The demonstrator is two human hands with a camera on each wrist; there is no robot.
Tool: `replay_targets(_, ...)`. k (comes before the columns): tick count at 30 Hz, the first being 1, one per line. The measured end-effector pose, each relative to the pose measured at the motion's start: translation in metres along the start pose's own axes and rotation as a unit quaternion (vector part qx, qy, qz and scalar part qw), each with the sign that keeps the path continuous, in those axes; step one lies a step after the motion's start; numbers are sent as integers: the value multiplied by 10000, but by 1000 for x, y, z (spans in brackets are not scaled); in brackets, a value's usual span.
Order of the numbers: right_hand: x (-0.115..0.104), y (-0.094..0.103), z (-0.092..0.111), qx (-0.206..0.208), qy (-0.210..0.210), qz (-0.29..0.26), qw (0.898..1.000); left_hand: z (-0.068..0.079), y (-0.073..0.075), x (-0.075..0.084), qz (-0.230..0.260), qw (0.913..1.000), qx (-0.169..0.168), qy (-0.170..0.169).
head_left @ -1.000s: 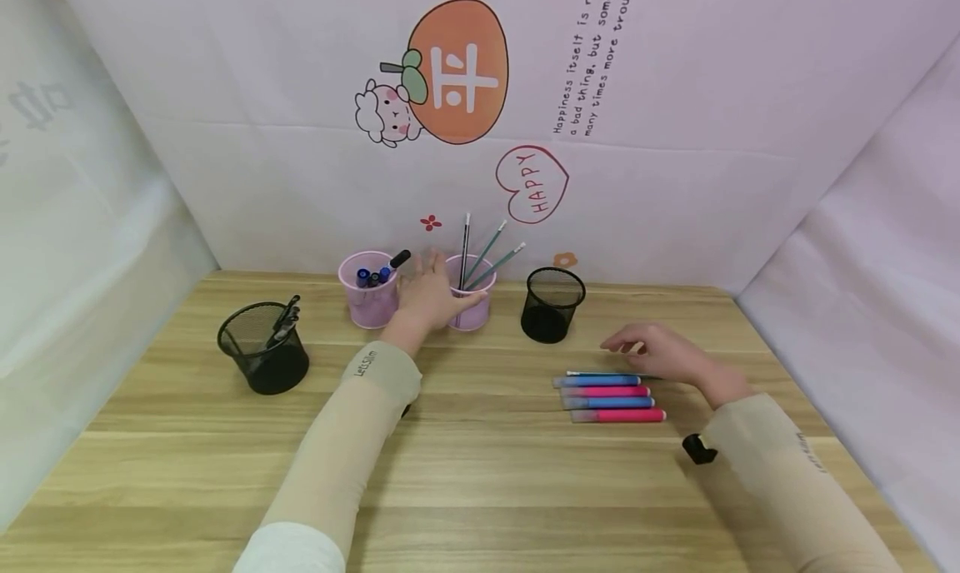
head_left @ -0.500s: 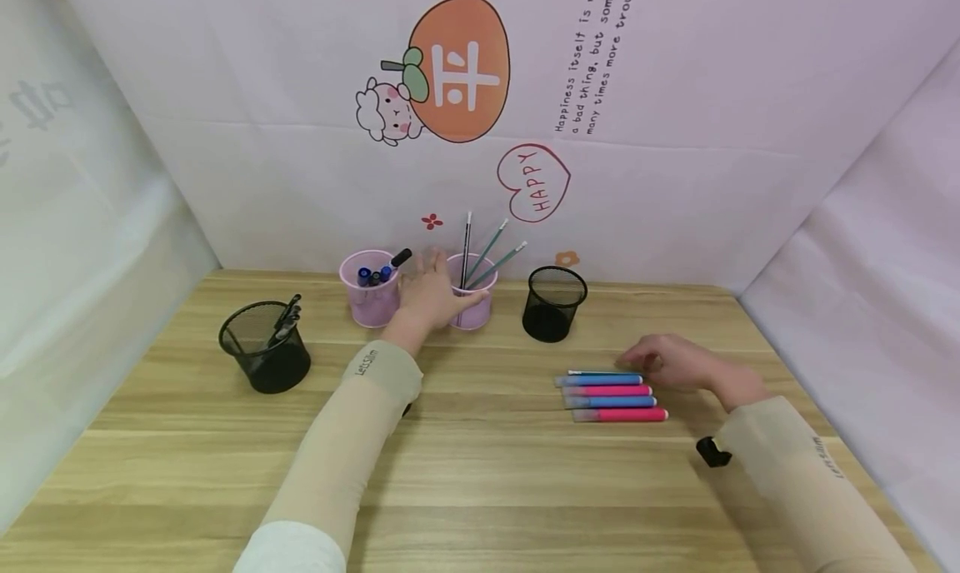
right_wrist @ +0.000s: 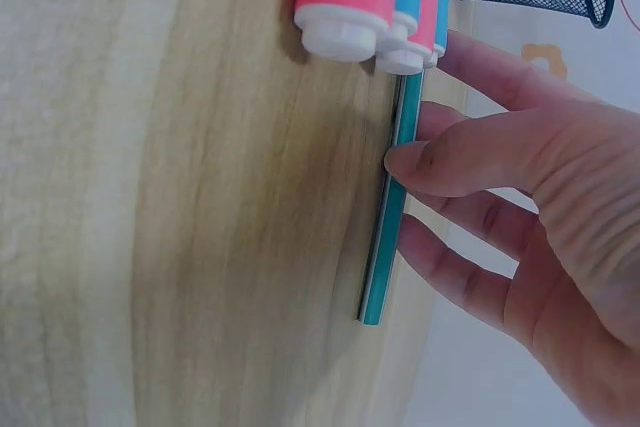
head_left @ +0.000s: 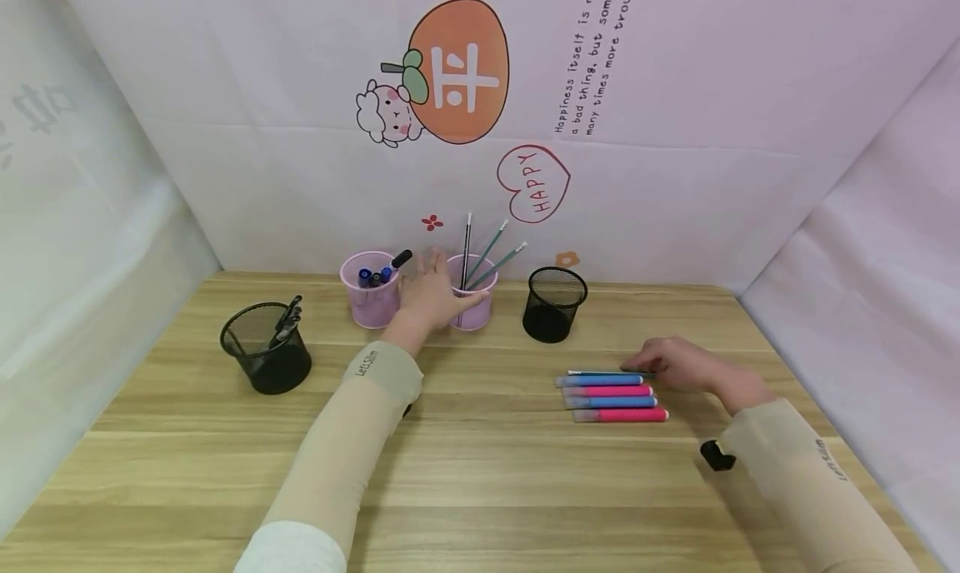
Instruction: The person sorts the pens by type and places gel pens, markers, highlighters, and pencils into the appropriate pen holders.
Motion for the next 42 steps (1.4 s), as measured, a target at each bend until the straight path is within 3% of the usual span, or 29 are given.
replay_targets(12,1,0,1,-35,-283,-180,9994,1,0,1,18,10000,74,3)
replay_targets(26,2,-1,6,368,-282,-51,9989,1,0,1,55,9999,126,2)
replay_targets(42,-17,14,4,466,-228,-82,9986,1,-2,0,134,9998,110,-5)
Point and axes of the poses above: each hand's wrist, its own z-axis away from the middle knuckle, its own y-axis out of the back of the hand, x = y × z, the point moved 1 cm from there along -z, towards the middle knuckle, and after that the axes turned 9 degrees about -y, right-handed, at the moved point
